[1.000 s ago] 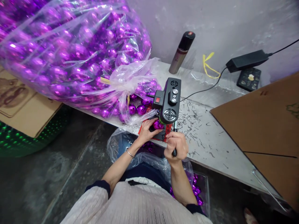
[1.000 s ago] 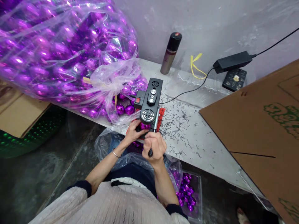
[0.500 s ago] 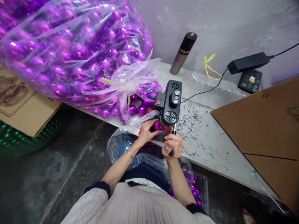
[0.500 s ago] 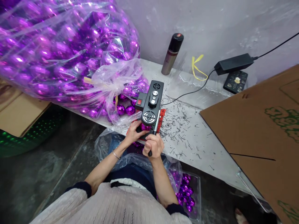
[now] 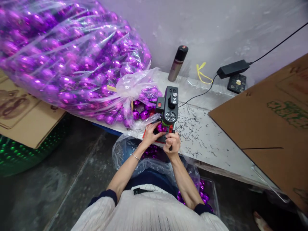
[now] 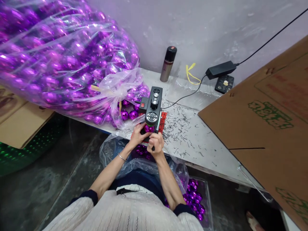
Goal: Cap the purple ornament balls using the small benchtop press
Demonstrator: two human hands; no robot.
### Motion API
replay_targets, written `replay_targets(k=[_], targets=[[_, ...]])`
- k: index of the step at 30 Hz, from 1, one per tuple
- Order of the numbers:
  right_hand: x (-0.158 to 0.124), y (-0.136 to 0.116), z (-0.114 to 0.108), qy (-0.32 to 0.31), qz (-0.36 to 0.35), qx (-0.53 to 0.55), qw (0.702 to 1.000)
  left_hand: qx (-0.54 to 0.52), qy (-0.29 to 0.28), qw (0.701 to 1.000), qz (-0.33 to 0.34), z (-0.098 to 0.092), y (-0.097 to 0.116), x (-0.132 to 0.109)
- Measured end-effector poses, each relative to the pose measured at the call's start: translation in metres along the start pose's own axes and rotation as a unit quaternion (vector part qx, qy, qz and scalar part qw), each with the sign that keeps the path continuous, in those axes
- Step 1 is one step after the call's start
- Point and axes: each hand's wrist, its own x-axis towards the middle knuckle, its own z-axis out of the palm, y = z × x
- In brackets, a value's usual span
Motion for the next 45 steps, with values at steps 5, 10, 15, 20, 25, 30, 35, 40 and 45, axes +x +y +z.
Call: replay_targets(k=[5,10,15,20,25,30,35,40,45], targets=[[0.025,-0.009,-0.011,-0.002,0.043,0.006,0.999,-0.011,0.006,1.000,0.017,0.001,0.000,0.003],[0.064,-0.023,-0.027,-0.045,0.136,0.028,0.989,0.013,0.022,0.997,0.070,-0.009,0.005,-0.041],[0.057,-0.025,-0.025,-0.036,0.107,0.033,0.993,0.090,-0.002,0.982,0.167,-0.034,0.012,-0.076],[0.048,-0.026,-0.022,-0.031,0.101,0.028,0.994,0.182,0.106,0.977,0.037,-0.064,0.001,0.012],[0.051,-0.026,-0.024,-0.037,0.089,0.019,0.995,0.298,-0.051,0.953,-0.032,-0.070,-0.008,0.085],[0.051,-0.025,-0.024,-0.041,0.080,0.020,0.996,0.182,0.020,0.981,-0.071,-0.072,-0.001,0.072],[0.052,-0.024,-0.024,-0.039,0.077,0.019,0.996,-0.173,0.045,0.972,-0.152,-0.075,0.006,0.032],[0.053,-0.023,-0.026,-0.049,0.071,-0.001,0.996,-0.230,-0.001,0.964,-0.136,-0.059,0.013,-0.005],[0.056,-0.024,-0.029,-0.065,0.063,-0.003,0.996,-0.063,-0.014,0.997,-0.053,-0.038,0.015,-0.013]])
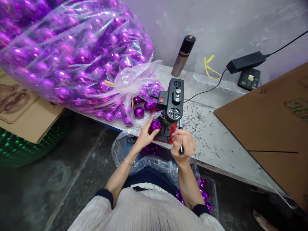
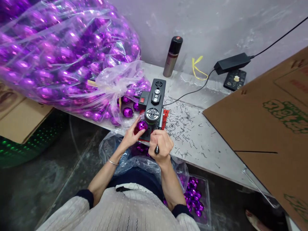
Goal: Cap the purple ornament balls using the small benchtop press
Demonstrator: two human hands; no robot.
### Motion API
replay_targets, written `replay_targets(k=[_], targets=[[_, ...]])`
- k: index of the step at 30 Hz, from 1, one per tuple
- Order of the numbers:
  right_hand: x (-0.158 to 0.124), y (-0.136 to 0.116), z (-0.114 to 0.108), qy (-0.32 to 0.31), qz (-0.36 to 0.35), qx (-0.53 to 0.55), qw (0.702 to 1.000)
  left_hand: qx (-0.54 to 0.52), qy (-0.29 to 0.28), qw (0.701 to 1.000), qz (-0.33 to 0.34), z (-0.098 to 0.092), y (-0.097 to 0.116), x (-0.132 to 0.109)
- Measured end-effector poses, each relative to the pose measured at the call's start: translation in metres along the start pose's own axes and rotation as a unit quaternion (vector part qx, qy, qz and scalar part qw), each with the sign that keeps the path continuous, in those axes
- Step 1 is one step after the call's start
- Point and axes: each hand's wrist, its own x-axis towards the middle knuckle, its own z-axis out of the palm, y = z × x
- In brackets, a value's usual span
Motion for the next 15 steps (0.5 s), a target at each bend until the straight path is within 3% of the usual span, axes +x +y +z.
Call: replay_targets(k=[4,11,15], targets=[[0.002,-0.002,-0.002,-0.008,-0.003,0.001,1.000,0.044,-0.003,0.999,0.009,0.009,-0.001,0.006],[0.004,-0.003,-0.003,-0.011,-0.005,-0.003,1.000,0.078,-0.035,0.993,0.081,0.007,0.003,0.010],[0.003,-0.003,-0.003,-0.015,-0.003,-0.006,1.000,0.088,-0.037,0.993,0.075,0.012,0.001,0.013]])
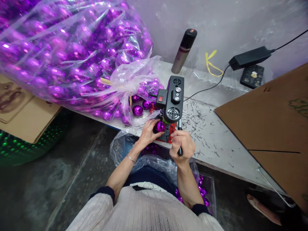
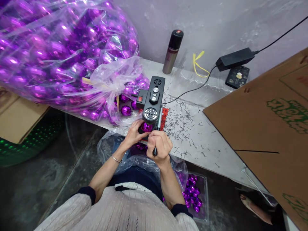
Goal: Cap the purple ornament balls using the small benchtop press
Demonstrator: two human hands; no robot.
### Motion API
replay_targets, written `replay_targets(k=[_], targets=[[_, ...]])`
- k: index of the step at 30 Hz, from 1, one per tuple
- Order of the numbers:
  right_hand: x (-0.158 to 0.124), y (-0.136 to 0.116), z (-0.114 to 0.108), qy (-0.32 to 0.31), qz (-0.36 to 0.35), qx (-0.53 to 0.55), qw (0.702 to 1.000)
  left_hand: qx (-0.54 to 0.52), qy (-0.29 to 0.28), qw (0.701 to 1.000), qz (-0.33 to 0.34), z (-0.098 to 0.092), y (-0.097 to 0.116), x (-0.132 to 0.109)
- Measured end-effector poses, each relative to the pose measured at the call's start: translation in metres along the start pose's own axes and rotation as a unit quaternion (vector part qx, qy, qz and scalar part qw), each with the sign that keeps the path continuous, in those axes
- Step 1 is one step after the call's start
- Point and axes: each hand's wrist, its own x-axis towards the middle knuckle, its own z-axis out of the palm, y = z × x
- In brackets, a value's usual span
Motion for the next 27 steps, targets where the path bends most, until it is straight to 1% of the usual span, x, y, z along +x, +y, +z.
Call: replay_targets(k=[3,8,14,17,23,27], targets=[[0.000,-0.001,0.000,0.006,0.001,-0.001,1.000,0.003,-0.003,1.000,-0.009,0.007,-0.003,0.003],[-0.006,0.002,0.003,0.005,0.004,0.007,1.000,-0.008,0.013,1.000,-0.008,0.015,-0.008,0.001],[-0.035,0.019,0.016,0.030,-0.016,0.019,0.999,-0.031,0.008,0.999,-0.011,0.015,-0.009,-0.001],[-0.045,0.024,0.023,0.039,-0.016,0.024,0.999,-0.030,0.007,0.999,-0.015,0.014,-0.008,-0.001],[-0.050,0.024,0.030,0.068,0.001,0.025,0.997,-0.029,0.009,0.999,-0.010,0.015,-0.007,-0.001],[-0.052,0.025,0.033,0.074,-0.002,0.022,0.997,-0.028,0.015,0.999,0.001,0.017,-0.009,-0.002]])
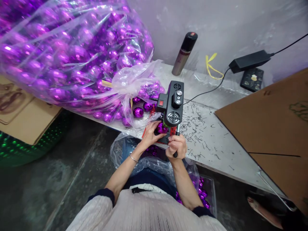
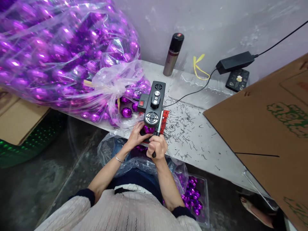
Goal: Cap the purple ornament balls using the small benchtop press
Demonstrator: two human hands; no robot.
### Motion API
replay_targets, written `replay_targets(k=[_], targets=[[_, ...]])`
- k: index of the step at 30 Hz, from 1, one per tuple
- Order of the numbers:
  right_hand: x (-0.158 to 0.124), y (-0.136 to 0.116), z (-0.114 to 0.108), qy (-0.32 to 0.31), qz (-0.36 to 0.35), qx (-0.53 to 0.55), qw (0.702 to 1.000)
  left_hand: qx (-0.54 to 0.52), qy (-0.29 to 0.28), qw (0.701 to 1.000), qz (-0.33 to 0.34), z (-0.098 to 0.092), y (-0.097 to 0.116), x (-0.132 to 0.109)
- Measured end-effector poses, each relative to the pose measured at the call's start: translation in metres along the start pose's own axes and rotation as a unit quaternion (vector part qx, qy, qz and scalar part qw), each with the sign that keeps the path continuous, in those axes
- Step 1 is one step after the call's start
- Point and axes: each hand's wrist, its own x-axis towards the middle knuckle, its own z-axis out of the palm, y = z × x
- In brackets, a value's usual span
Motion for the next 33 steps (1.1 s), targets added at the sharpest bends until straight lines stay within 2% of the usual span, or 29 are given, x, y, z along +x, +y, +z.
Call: replay_targets(k=[4,9,12,14,17,20,22,25,27,28,29,31,33], targets=[[-0.003,0.004,0.003,0.007,-0.004,0.017,1.000,-0.002,0.008,1.000,0.005,0.003,-0.004,0.000],[0.002,0.007,0.002,-0.013,-0.056,0.016,0.998,-0.003,0.007,1.000,0.005,0.005,-0.006,0.004],[0.015,0.001,-0.006,-0.015,-0.018,0.016,1.000,-0.003,0.006,1.000,0.021,0.004,-0.006,0.003],[0.027,-0.004,-0.012,-0.027,0.011,0.012,0.999,0.003,0.007,0.999,0.035,0.002,-0.004,-0.006],[0.040,-0.011,-0.019,-0.042,0.030,0.017,0.999,0.032,0.000,0.998,0.058,-0.004,0.002,-0.033],[0.039,-0.013,-0.019,-0.043,0.027,0.019,0.999,0.067,-0.005,0.995,0.077,-0.018,0.011,-0.058],[0.034,-0.012,-0.016,-0.036,0.028,0.019,0.999,0.085,0.027,0.992,0.086,-0.032,0.014,-0.059],[0.028,-0.012,-0.013,-0.025,0.029,0.020,0.999,0.128,0.126,0.982,0.065,-0.054,0.007,-0.028],[0.029,-0.013,-0.013,-0.024,0.024,0.015,0.999,0.171,0.182,0.968,-0.001,-0.065,-0.002,0.005],[0.030,-0.014,-0.013,-0.027,0.020,0.011,0.999,0.191,0.193,0.961,-0.046,-0.067,-0.007,0.021],[0.032,-0.015,-0.013,-0.030,0.016,0.007,0.999,0.213,0.186,0.954,-0.095,-0.069,-0.010,0.035],[0.034,-0.017,-0.014,-0.036,0.010,0.000,0.999,0.255,0.136,0.938,-0.189,-0.069,-0.014,0.055],[0.036,-0.018,-0.015,-0.039,0.008,0.002,0.999,0.279,0.073,0.927,-0.241,-0.067,-0.014,0.064]])
